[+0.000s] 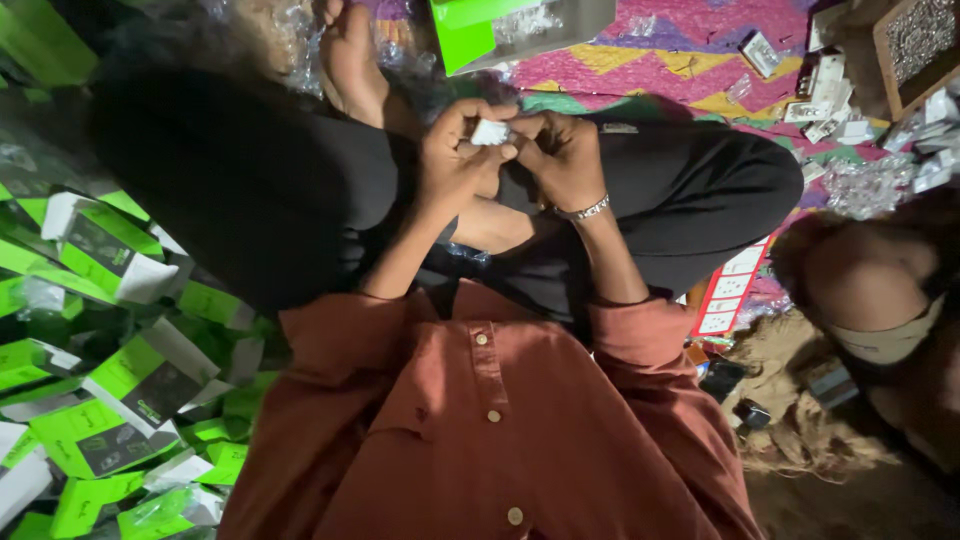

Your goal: The person sits cross-legged on the floor and packs small white boxes into clear plastic sleeves, then places the wrapped boxes into green product boxes, working on their lap one item at a time.

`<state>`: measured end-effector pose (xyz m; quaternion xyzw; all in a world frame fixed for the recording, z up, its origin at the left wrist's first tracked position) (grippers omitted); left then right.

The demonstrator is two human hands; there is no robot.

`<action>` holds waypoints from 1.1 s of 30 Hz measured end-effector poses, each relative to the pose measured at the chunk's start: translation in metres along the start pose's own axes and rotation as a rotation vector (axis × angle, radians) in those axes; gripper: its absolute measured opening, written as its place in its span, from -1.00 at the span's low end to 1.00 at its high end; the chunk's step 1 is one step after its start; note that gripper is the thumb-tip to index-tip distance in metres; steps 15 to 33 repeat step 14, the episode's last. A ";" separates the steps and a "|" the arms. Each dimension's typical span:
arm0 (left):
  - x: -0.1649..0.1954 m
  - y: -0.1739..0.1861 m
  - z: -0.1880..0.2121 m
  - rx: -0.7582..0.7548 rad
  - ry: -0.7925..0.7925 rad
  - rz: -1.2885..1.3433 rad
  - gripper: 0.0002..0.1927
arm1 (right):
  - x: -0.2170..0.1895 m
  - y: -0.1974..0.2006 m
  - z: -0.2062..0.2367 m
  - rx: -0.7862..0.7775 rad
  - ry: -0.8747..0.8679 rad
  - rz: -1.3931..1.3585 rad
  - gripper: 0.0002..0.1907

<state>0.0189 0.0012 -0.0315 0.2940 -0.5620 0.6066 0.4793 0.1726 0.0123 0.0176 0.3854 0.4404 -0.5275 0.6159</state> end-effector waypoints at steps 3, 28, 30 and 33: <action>0.010 -0.005 0.002 0.040 -0.072 -0.018 -0.61 | 0.002 0.006 0.003 0.088 0.107 0.170 -0.97; -0.007 0.021 -0.008 0.072 0.029 0.162 -0.59 | -0.003 0.030 -0.029 0.187 0.037 0.049 -0.90; -0.007 0.021 -0.008 0.072 0.029 0.162 -0.59 | -0.003 0.030 -0.029 0.187 0.037 0.049 -0.90; -0.007 0.021 -0.008 0.072 0.029 0.162 -0.59 | -0.003 0.030 -0.029 0.187 0.037 0.049 -0.90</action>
Point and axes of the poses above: each hand's wrist, its own z-axis away from the middle knuckle, its own y-axis out of the back of the hand, x = y × z, the point moved 6 cm from there along -z, towards the middle knuckle, and after that the axes turned 5 degrees about -z, right-handed, at the moved point
